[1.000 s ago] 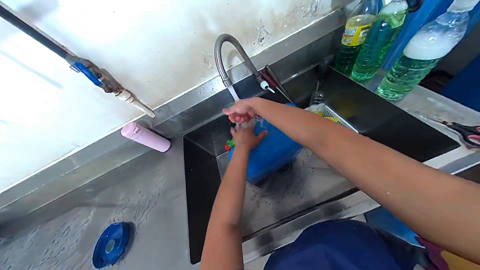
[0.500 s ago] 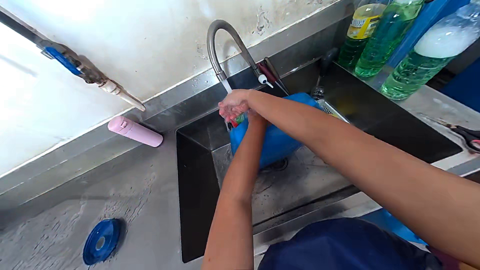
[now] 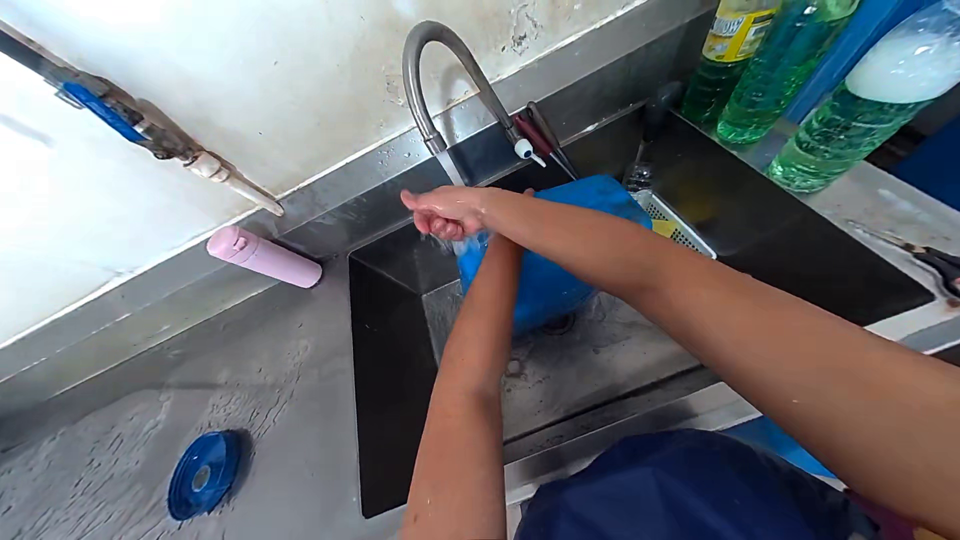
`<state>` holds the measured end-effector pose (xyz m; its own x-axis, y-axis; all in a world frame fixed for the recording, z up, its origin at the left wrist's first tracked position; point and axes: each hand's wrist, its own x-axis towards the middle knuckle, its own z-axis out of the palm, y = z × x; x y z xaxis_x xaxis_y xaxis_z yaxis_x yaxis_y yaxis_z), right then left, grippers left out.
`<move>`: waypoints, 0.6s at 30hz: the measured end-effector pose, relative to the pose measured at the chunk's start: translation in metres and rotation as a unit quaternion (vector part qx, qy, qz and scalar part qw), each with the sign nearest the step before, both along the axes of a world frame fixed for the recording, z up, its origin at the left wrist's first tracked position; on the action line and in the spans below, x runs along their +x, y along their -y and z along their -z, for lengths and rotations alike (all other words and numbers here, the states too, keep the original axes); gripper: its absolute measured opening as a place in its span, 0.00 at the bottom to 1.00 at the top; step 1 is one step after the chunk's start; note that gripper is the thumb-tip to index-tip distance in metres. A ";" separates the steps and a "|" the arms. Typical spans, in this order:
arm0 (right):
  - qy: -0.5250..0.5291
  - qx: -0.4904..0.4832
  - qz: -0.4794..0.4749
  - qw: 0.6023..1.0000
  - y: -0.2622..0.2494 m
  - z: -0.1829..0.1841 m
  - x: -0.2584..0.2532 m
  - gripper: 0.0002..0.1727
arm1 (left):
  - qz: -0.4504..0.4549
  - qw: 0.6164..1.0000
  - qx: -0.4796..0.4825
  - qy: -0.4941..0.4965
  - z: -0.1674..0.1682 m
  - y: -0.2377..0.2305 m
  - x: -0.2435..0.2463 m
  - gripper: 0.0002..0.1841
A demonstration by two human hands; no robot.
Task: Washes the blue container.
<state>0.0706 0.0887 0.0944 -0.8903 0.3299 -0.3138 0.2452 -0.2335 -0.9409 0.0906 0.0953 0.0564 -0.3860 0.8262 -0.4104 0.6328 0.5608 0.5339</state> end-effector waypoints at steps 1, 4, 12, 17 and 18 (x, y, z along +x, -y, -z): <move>0.007 0.061 -0.017 0.998 -0.002 -0.001 0.012 0.32 | 0.074 0.994 -0.002 -0.086 0.005 0.015 -0.016 0.27; 0.087 0.318 0.081 0.941 -0.065 0.031 0.047 0.21 | 0.092 0.974 0.031 -0.207 0.039 0.045 -0.072 0.38; 0.192 0.317 0.113 0.922 -0.078 0.099 0.068 0.44 | -0.049 0.983 -0.004 -0.177 0.048 0.121 -0.117 0.45; 0.153 0.558 -0.034 0.815 -0.009 0.059 -0.033 0.47 | -0.050 0.986 0.027 -0.155 0.034 0.249 -0.097 0.47; 0.127 0.569 -0.098 0.806 0.012 0.044 -0.051 0.44 | -0.036 0.991 0.056 -0.120 0.040 0.283 -0.094 0.42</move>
